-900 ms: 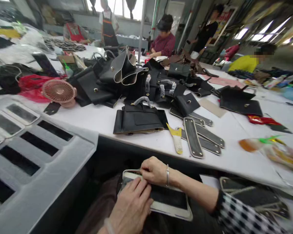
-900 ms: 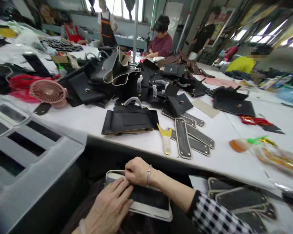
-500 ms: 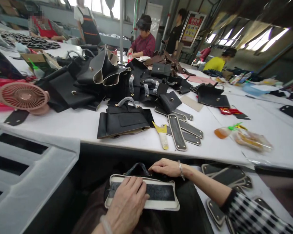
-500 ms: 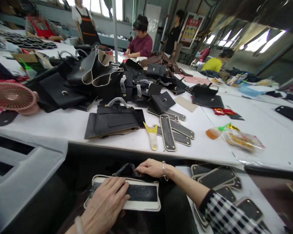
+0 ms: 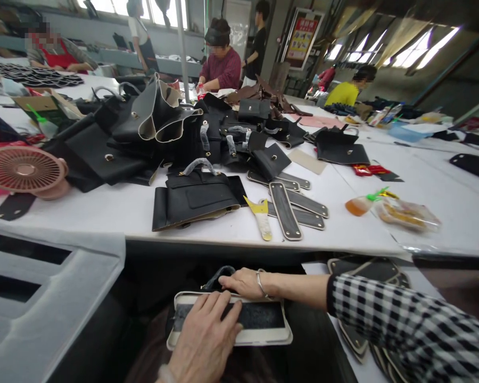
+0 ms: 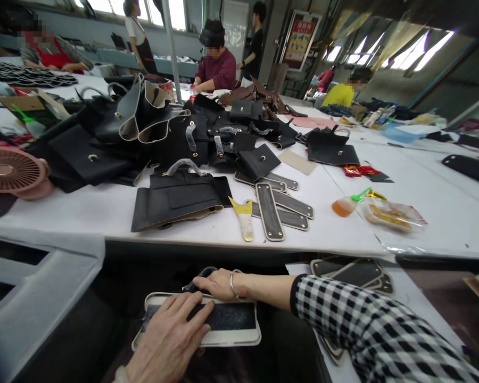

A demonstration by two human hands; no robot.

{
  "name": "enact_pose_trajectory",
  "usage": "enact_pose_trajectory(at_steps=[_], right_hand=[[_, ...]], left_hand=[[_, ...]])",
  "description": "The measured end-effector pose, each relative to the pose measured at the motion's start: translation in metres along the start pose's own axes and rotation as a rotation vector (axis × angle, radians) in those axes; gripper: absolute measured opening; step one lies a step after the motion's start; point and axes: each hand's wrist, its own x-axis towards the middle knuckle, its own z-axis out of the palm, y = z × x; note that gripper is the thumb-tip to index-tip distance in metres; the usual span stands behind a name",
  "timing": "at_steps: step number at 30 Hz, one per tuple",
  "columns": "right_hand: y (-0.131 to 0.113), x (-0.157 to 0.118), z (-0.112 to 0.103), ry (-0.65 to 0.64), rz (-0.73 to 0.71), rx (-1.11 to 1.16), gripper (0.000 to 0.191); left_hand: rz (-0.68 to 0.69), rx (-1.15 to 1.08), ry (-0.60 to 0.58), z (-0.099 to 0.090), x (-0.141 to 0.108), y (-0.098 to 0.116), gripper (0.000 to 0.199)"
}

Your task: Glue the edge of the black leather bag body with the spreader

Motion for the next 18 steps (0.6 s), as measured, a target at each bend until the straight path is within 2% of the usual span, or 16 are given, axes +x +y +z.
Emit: enact_pose_trajectory(at_steps=[2, 4, 7, 9, 11, 12, 14, 16, 18], right_hand=[[-0.005, -0.003, 0.001, -0.040, -0.014, -0.054, 0.045], [-0.010, -0.007, 0.000, -0.069, -0.021, -0.089, 0.044], [-0.015, -0.010, -0.001, -0.082, -0.015, -0.088, 0.060], [-0.017, -0.010, -0.001, -0.079, -0.013, -0.064, 0.071], [-0.019, -0.010, -0.002, -0.086, -0.028, -0.040, 0.072], [-0.019, -0.010, -0.002, -0.096, -0.042, -0.032, 0.070], [-0.020, -0.011, -0.002, -0.122, -0.079, -0.031, 0.066], [-0.021, -0.011, -0.002, -0.137, -0.126, -0.047, 0.060], [-0.021, -0.011, -0.002, -0.130, -0.164, -0.069, 0.057]], left_hand=[[-0.006, -0.030, 0.011, -0.001, -0.001, 0.000, 0.030], [0.001, -0.099, 0.023, -0.005, -0.003, -0.002, 0.027], [-0.020, -0.301, 0.089, -0.018, -0.010, -0.017, 0.022], [-0.160, -0.470, 0.213, -0.025, -0.016, -0.037, 0.021], [-0.428, -0.663, 0.301, -0.024, -0.021, -0.064, 0.025], [-0.584, -0.768, 0.293, -0.019, -0.023, -0.078, 0.032], [-0.849, -0.987, 0.173, -0.001, -0.025, -0.105, 0.054], [-0.954, -1.086, 0.045, 0.025, -0.025, -0.127, 0.076], [-1.012, -1.153, -0.094, 0.055, -0.022, -0.142, 0.089]])
